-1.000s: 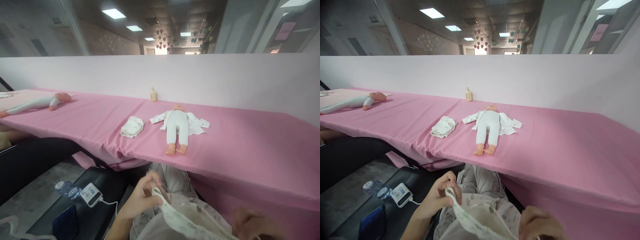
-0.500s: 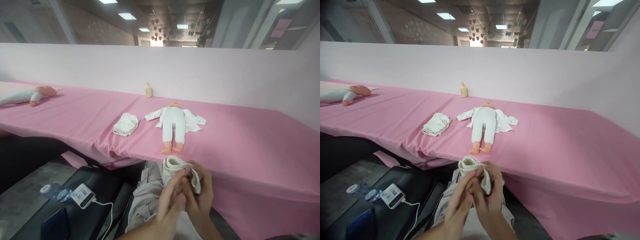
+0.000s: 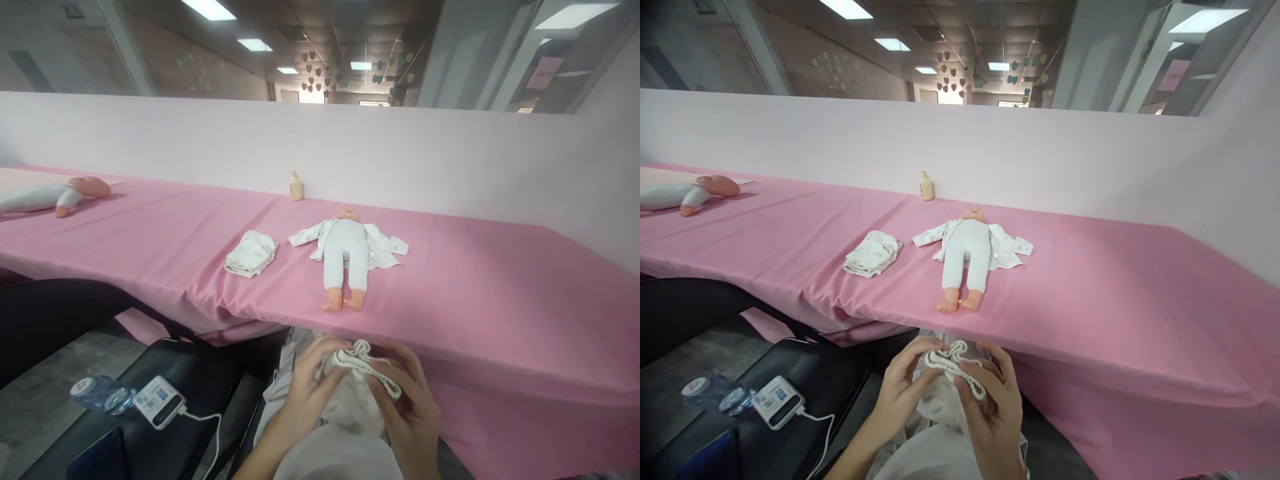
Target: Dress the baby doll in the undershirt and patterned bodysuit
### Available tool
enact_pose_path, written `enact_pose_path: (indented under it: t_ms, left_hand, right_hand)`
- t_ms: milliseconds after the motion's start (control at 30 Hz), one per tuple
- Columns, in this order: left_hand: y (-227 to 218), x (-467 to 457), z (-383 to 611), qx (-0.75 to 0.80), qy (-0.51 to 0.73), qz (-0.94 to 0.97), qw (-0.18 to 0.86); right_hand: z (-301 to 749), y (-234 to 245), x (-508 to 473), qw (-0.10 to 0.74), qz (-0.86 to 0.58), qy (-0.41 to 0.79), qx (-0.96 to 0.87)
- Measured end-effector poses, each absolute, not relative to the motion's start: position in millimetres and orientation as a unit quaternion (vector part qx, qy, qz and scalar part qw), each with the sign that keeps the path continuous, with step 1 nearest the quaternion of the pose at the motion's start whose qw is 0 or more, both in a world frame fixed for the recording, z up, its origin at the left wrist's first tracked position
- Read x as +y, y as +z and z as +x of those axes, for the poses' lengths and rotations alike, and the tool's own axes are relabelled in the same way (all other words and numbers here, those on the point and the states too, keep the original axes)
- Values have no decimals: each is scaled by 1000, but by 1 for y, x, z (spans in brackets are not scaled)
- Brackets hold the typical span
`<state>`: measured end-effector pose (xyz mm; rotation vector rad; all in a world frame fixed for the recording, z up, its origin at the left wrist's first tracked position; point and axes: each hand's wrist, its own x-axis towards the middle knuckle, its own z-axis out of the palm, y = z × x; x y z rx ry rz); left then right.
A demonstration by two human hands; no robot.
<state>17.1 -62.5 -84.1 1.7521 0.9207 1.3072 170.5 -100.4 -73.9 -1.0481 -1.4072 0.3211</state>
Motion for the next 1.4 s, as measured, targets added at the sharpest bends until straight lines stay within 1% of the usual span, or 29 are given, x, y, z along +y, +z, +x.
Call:
enact_pose_path:
  t_ms: [300, 400, 533, 633, 733, 800, 867, 900, 1000, 1033, 1133, 1200, 1300, 1333, 1400]
  left_hand:
    - [-71, -61, 11, 335, 413, 809, 249]
    - [-70, -57, 8, 355, 400, 811, 237]
    - [-68, -54, 5, 413, 348, 791, 287]
    - [-70, -56, 4, 441, 364, 757, 316]
    - [-70, -60, 3, 413, 414, 737, 339]
    - [-69, -64, 1, 388, 421, 732, 370]
    - [-69, -68, -3, 378, 420, 724, 396]
    - [-70, -70, -5, 378, 424, 718, 403]
    - [-79, -76, -9, 374, 461, 702, 395]
    - [-83, -78, -8, 366, 479, 697, 388]
    - [-92, -81, 1, 329, 533, 673, 394]
    - [-93, -80, 11, 328, 550, 634, 433]
    - [-92, -75, 29, 378, 509, 597, 492]
    - [-93, -74, 34, 395, 476, 613, 493]
    - [-97, -72, 42, 412, 403, 676, 459]
  right_hand:
    - [177, -67, -101, 611, -428, 152, -648]
    - [179, -70, -101, 600, -433, 158, -654]
    - [183, -75, -99, 598, -452, 155, -644]
    - [185, -73, -97, 574, -477, 177, -642]
    - [188, -65, -95, 516, -486, 243, -662]
    - [190, -59, -95, 483, -460, 308, -679]
    - [192, -55, -96, 480, -423, 350, -684]
    - [193, -54, -97, 491, -410, 355, -681]
    - [192, -57, -100, 542, -406, 347, -649]
    - [191, -57, -101, 544, -406, 352, -645]
    - [191, -52, -100, 497, -399, 349, -687]
    - [194, -41, -97, 468, -394, 294, -735]
    - [203, -18, -89, 476, -416, 211, -746]
    - [206, -10, -86, 488, -433, 198, -731]
    - [210, 4, -80, 491, -459, 196, -714]
